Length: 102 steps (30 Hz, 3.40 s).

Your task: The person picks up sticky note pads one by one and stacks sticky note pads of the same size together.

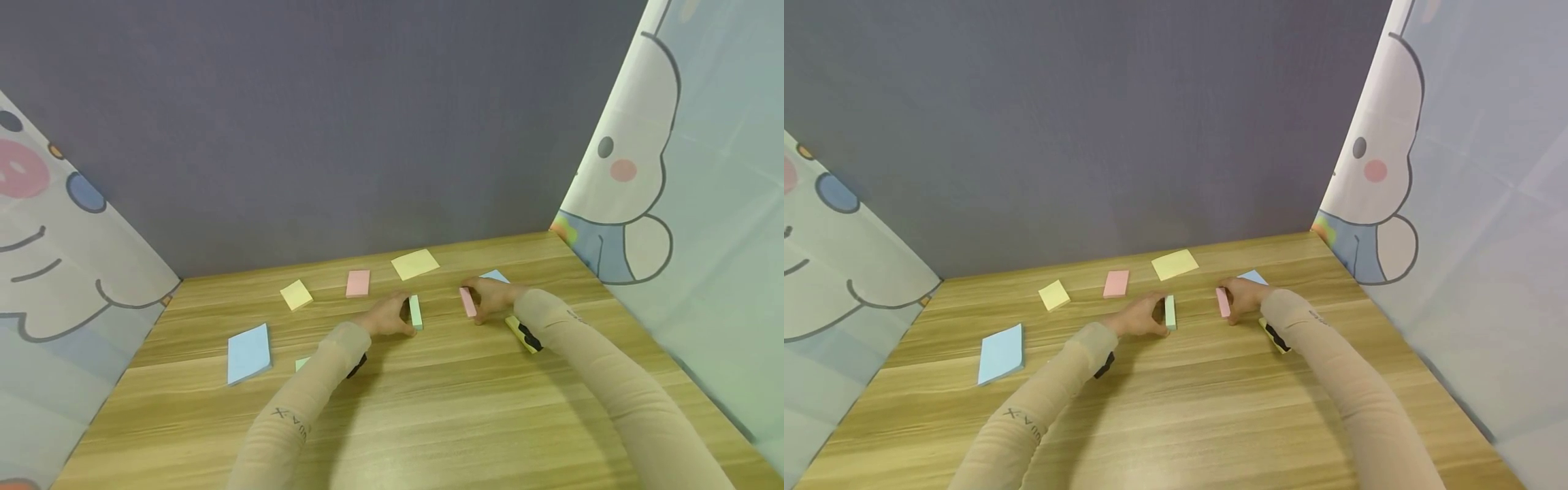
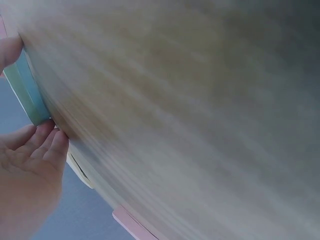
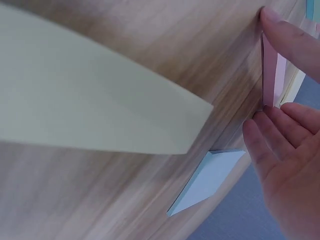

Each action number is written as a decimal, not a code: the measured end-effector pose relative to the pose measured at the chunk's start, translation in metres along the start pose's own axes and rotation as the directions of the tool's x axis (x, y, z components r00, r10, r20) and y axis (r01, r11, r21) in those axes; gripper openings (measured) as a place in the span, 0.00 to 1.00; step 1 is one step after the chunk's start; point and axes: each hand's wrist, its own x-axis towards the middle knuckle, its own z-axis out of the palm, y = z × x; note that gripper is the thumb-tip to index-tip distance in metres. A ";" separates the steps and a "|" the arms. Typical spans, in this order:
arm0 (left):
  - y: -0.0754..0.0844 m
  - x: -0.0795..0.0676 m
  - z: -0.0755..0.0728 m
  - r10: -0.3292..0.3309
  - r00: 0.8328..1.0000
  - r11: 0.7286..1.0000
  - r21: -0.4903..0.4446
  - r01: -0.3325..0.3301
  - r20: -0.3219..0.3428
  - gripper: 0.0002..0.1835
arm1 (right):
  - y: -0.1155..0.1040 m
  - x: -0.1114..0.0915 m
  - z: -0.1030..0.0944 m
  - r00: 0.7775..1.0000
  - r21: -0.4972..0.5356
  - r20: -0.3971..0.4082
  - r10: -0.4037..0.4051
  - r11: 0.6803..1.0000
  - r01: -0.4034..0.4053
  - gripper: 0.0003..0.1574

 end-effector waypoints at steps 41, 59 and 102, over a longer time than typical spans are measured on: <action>-0.002 0.002 0.002 -0.013 1.000 1.000 -0.014 0.012 -0.014 0.50 | 0.008 0.001 0.006 0.994 -0.024 -0.102 -0.026 0.999 0.024 0.55; 0.001 0.000 0.000 -0.023 1.000 0.999 -0.025 0.022 -0.003 0.50 | 0.006 0.002 0.007 0.991 -0.056 -0.130 -0.026 0.998 0.019 0.54; 0.000 -0.001 0.000 -0.022 1.000 0.999 -0.050 0.021 -0.013 0.49 | -0.019 0.010 0.002 0.992 0.023 -0.112 -0.051 0.998 0.054 0.58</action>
